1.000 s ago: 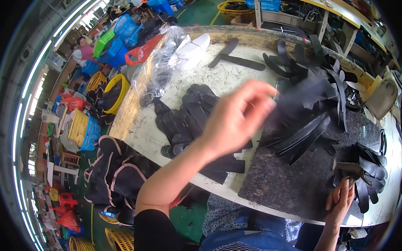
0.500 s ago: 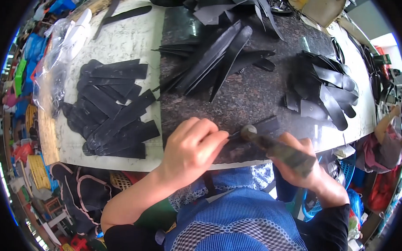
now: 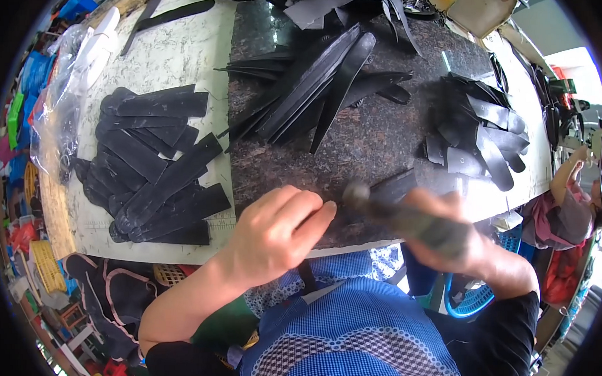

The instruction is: Hammering and applying glue to leather shoe components at a workbench.

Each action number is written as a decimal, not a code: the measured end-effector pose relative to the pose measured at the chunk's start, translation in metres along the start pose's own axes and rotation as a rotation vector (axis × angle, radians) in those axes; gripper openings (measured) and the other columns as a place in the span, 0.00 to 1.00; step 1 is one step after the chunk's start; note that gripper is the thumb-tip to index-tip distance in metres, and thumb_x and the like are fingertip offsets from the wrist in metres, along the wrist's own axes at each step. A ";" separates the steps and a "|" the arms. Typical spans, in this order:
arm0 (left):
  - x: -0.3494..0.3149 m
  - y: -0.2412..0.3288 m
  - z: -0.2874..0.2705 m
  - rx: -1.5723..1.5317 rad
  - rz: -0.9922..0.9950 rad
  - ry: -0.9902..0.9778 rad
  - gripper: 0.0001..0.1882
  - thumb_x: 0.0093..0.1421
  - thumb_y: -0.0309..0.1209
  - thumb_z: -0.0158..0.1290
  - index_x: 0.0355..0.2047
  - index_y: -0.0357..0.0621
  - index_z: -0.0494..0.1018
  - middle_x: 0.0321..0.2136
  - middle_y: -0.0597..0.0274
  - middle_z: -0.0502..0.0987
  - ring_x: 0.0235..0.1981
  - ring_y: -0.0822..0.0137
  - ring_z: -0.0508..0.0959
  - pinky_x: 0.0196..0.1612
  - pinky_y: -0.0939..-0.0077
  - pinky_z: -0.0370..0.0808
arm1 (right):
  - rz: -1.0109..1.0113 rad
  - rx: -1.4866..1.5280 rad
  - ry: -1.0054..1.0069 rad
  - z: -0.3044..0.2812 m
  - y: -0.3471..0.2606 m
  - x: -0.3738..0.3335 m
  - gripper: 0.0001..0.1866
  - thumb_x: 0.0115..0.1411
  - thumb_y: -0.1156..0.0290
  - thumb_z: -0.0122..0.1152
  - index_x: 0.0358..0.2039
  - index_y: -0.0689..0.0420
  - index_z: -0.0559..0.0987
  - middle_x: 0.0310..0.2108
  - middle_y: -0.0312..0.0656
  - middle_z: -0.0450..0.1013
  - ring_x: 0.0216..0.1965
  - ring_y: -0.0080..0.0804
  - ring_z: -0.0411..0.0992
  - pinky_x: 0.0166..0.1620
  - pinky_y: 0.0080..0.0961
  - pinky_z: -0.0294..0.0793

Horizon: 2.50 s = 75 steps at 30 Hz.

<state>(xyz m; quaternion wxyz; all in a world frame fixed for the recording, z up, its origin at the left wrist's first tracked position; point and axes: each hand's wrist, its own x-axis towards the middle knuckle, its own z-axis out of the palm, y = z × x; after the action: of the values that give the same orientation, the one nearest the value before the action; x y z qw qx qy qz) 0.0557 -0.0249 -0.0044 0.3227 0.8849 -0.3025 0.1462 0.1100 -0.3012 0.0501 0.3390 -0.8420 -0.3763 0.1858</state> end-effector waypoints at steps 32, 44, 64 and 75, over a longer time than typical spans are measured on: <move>-0.037 0.007 -0.022 -0.090 -0.223 0.104 0.14 0.41 0.24 0.73 0.29 0.38 0.81 0.27 0.64 0.75 0.25 0.65 0.76 0.25 0.73 0.73 | -0.107 0.198 -0.126 0.023 -0.008 0.040 0.14 0.54 0.72 0.68 0.37 0.60 0.74 0.16 0.42 0.71 0.17 0.44 0.76 0.21 0.35 0.73; -0.051 0.015 -0.020 -0.111 -0.324 0.196 0.13 0.40 0.24 0.73 0.27 0.41 0.81 0.27 0.65 0.76 0.27 0.65 0.76 0.27 0.71 0.72 | -0.252 0.043 -0.166 0.022 -0.021 0.049 0.11 0.57 0.71 0.66 0.36 0.60 0.74 0.15 0.38 0.69 0.15 0.39 0.74 0.19 0.34 0.71; -0.057 0.034 -0.011 0.011 -0.395 0.272 0.16 0.41 0.19 0.71 0.33 0.42 0.82 0.29 0.67 0.77 0.29 0.64 0.75 0.31 0.72 0.70 | -0.173 0.089 -0.213 0.025 -0.023 0.052 0.11 0.56 0.71 0.66 0.35 0.60 0.73 0.16 0.42 0.71 0.16 0.40 0.75 0.19 0.34 0.71; -0.055 0.031 -0.006 0.077 -0.360 0.285 0.12 0.43 0.24 0.70 0.30 0.43 0.82 0.28 0.67 0.75 0.30 0.64 0.74 0.31 0.71 0.70 | -0.133 0.153 -0.063 0.030 -0.010 0.045 0.12 0.52 0.73 0.66 0.33 0.58 0.72 0.17 0.41 0.69 0.15 0.36 0.73 0.19 0.35 0.70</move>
<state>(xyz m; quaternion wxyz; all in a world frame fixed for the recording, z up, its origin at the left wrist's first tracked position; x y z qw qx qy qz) -0.0066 -0.0159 -0.0101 0.3489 0.9067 -0.0850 0.2213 0.1170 -0.2497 0.0337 0.4020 -0.7805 -0.4267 0.2171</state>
